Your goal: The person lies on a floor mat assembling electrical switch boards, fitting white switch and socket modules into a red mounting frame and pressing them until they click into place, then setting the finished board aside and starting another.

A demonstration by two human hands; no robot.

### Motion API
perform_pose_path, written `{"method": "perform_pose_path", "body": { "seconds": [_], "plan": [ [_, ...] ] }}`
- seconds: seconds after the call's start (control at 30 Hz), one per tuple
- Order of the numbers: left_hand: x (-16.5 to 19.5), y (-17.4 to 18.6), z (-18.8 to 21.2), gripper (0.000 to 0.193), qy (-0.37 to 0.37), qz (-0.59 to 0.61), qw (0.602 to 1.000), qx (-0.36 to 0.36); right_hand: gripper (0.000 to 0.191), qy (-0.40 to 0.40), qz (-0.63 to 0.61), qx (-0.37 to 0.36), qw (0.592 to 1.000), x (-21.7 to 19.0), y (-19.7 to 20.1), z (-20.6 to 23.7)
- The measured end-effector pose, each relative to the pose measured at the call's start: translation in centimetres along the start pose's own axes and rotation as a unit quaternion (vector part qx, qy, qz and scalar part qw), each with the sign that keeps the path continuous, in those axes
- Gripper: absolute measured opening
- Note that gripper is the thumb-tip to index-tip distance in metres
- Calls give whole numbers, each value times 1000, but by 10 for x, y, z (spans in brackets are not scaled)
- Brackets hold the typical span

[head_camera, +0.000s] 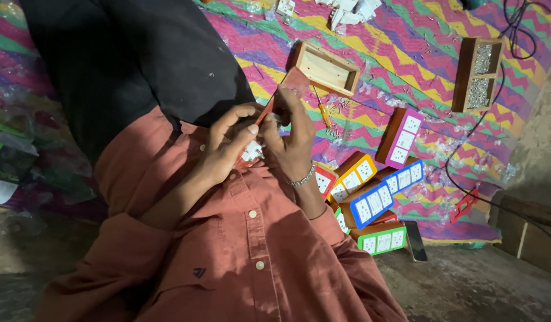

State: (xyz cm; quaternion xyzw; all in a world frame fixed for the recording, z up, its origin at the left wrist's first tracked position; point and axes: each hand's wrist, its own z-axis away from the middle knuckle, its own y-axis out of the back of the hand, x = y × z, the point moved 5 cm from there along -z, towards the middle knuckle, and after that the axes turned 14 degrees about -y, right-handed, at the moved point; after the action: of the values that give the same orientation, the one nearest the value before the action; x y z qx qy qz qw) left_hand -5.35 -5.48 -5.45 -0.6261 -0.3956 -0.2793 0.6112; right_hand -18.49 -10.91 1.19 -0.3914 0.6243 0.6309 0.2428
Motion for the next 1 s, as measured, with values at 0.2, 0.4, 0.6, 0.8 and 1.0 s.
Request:
{"method": "perform_pose_path", "body": {
  "seconds": [0.2, 0.4, 0.6, 0.8, 1.0],
  "plan": [
    [1, -9, 1, 73, 74, 169, 979, -82, 28, 49, -33, 9, 998, -10, 12, 8],
    [61, -13, 0, 76, 5, -44, 996, -79, 18, -14, -269, 175, 947, 45, 47, -94],
    [156, 6, -15, 71, -297, -647, 699, -64, 61, 105, 78, 108, 985, 53, 2, -239],
    [142, 38, -16, 91, -198, -699, 678, -114, 78, -147, 261, 4, 954, 69, -20, -242],
    [123, 48, -2, 94, -206, -674, 698, -126, 82, -154, 209, -31, 965, 59, -42, -226]
  ]
}}
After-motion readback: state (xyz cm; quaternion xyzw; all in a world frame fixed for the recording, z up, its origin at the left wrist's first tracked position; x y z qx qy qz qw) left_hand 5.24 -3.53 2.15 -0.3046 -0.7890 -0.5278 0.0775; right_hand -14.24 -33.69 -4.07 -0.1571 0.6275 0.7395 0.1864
